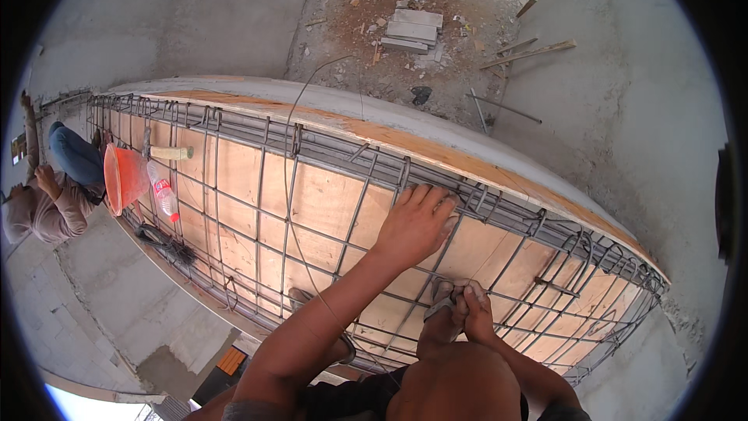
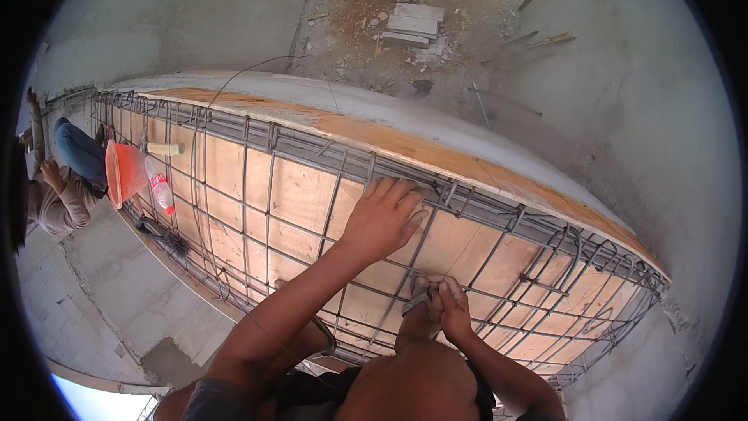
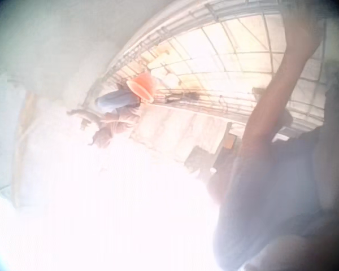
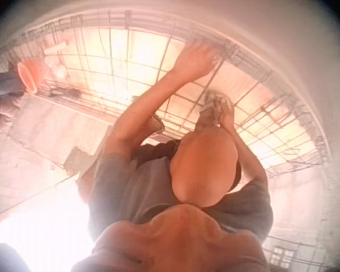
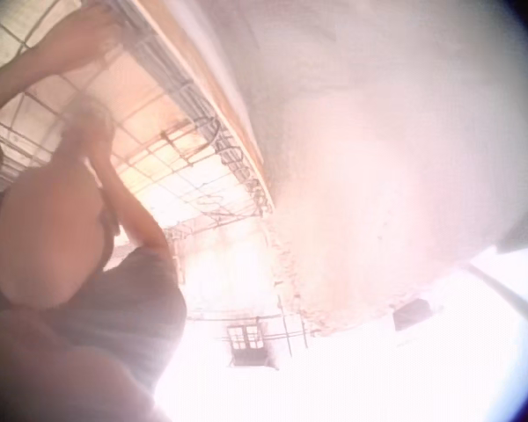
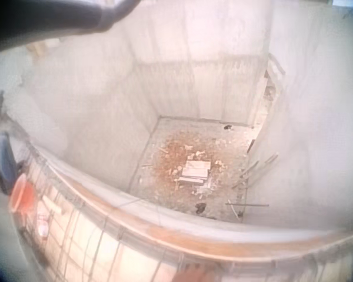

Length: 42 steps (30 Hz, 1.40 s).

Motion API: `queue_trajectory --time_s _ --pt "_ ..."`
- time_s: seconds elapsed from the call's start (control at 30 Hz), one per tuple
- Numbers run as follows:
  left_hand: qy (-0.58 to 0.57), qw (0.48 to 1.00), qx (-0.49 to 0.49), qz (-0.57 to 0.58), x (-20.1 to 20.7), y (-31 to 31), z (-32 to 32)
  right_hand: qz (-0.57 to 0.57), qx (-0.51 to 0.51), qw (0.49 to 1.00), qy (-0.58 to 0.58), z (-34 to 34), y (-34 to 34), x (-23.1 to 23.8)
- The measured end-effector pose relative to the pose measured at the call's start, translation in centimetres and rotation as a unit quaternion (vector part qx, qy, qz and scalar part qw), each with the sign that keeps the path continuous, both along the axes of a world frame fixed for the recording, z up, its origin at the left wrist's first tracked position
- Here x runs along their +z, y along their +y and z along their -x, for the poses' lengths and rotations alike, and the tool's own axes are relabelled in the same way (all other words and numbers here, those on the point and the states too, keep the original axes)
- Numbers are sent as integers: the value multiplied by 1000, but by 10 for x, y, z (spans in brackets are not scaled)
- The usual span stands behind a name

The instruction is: The person uses their hands to tie and secure steel reinforcement wires onto a rebar grid over a wooden form at a construction site.

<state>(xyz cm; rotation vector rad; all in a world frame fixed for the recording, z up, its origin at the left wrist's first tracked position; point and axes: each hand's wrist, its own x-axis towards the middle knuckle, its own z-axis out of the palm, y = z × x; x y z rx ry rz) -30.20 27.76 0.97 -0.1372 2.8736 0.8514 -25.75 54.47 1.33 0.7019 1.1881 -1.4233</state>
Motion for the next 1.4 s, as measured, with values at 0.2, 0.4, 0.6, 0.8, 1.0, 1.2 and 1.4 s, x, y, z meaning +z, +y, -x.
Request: queue_trajectory --time_s 0.2,0.4,0.6,0.8,1.0,1.2,1.4 --pt "-50 999 4 9 -11 2 1 10 -6 1000 -8 -1 -7 -5" --pt "-71 995 63 -37 -18 13 9 4 3 999 -39 -5 21 -38" --pt "-41 995 74 -51 -32 14 -3 -7 -21 999 -43 -10 22 -39" --pt "-149 987 -38 51 -18 15 18 -56 -36 997 49 -10 -24 0" --pt "-176 976 -127 -33 -40 -8 25 -107 -21 984 142 -25 -27 -14" --pt "-41 975 -204 -75 -48 -24 31 -217 -77 961 154 -31 -35 15" --pt "-63 971 -224 -57 -35 -15 36 -332 -85 914 217 -29 -44 122"
